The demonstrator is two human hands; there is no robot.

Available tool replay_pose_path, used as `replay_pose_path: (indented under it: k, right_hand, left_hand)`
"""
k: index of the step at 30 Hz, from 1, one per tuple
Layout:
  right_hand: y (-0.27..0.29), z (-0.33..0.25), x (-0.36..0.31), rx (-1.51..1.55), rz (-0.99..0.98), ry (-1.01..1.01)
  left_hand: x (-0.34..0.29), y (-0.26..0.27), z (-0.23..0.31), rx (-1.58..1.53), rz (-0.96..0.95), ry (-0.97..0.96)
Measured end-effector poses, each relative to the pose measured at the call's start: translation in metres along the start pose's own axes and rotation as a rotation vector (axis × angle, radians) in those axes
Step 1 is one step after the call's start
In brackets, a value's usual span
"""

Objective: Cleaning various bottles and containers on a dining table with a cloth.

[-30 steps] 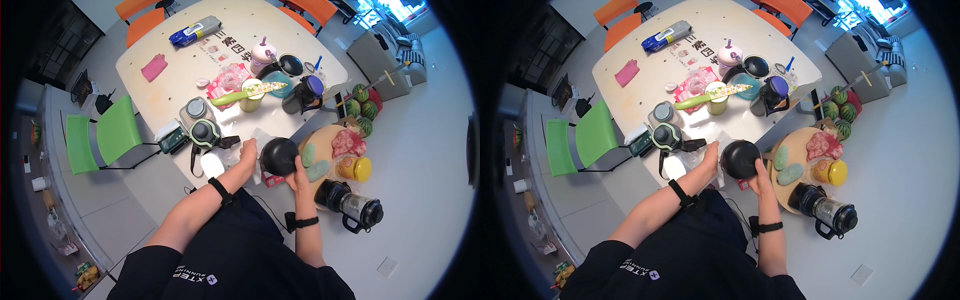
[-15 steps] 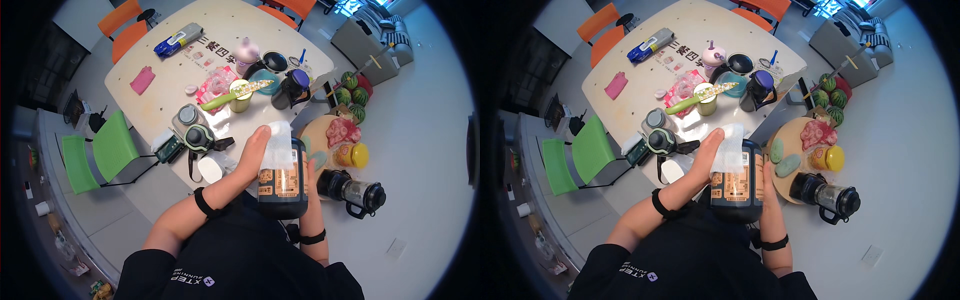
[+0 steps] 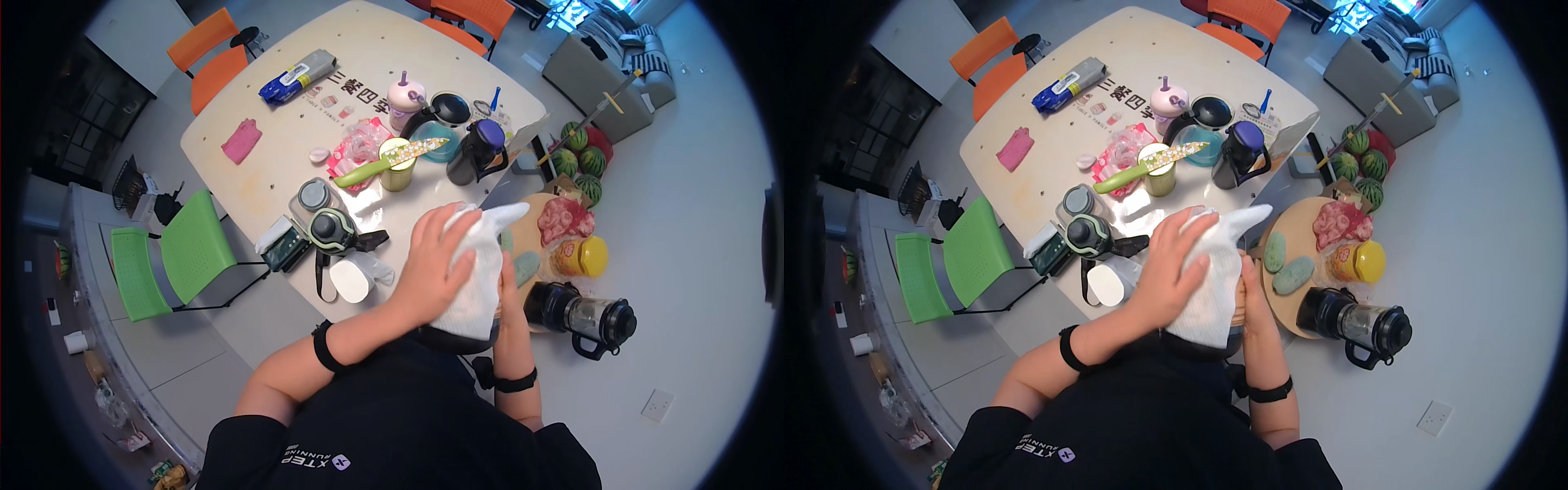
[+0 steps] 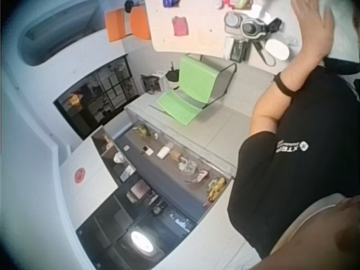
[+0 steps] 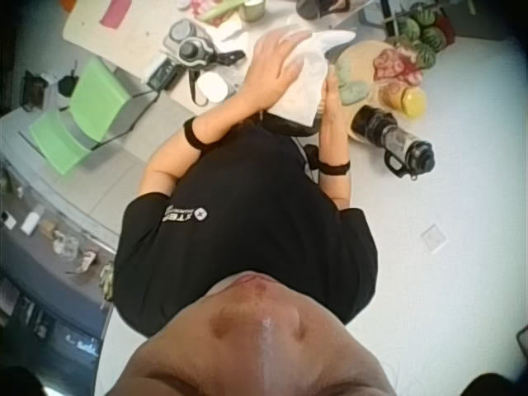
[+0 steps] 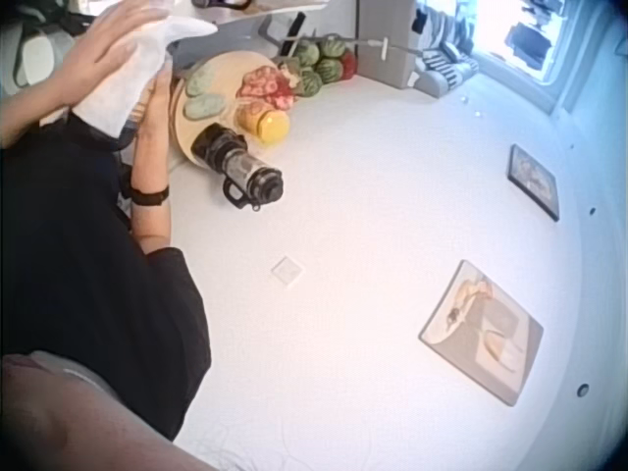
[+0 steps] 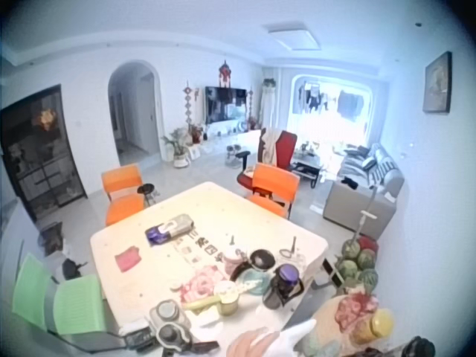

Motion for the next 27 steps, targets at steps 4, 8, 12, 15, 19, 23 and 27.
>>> replay_pose_path:
  k: [4,8,12,15,19,23,27]
  right_hand:
    - [-0.007,0.005,-0.009,0.001,-0.021,-0.067]
    - [-0.017,0.006,-0.006,0.280,0.156,-0.131]
    - [-0.022,-0.018,0.008,0.437,0.118,0.032]
    - [-0.016,-0.038,0.012,0.312,0.119,0.149]
    - [-0.020,-0.045,0.004,0.211,0.101,0.185]
    - [-0.009,-0.045,-0.011,-0.266,0.008,0.247]
    - [-0.049,-0.049,-0.021,-0.399,-0.091,0.236]
  left_hand:
    - [0.013,-0.021,-0.068,-0.701,-0.222,0.512]
    - [-0.002,-0.041,-0.080,-1.077,-0.187,0.624]
    - [-0.022,-0.036,-0.043,-1.028,-0.143,0.450]
    - [-0.026,-0.038,-0.027,-0.978,-0.266,0.391]
    - [-0.022,-0.034,-0.021,-0.747,-0.342,0.374]
    - [-0.002,-0.020,-0.024,-0.624,-0.193,0.277]
    - [-0.003,-0.044,-0.066,-1.192,-0.356,0.744]
Point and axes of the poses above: each hand's wrist, its own x-axis towards the middle knuckle, its own y-axis out of the back of the hand, z = x × y, the point moved 9 cm from there along x, towards the middle knuckle, and after that the axes turned 14 degrees about y, right-handed, at the moved point
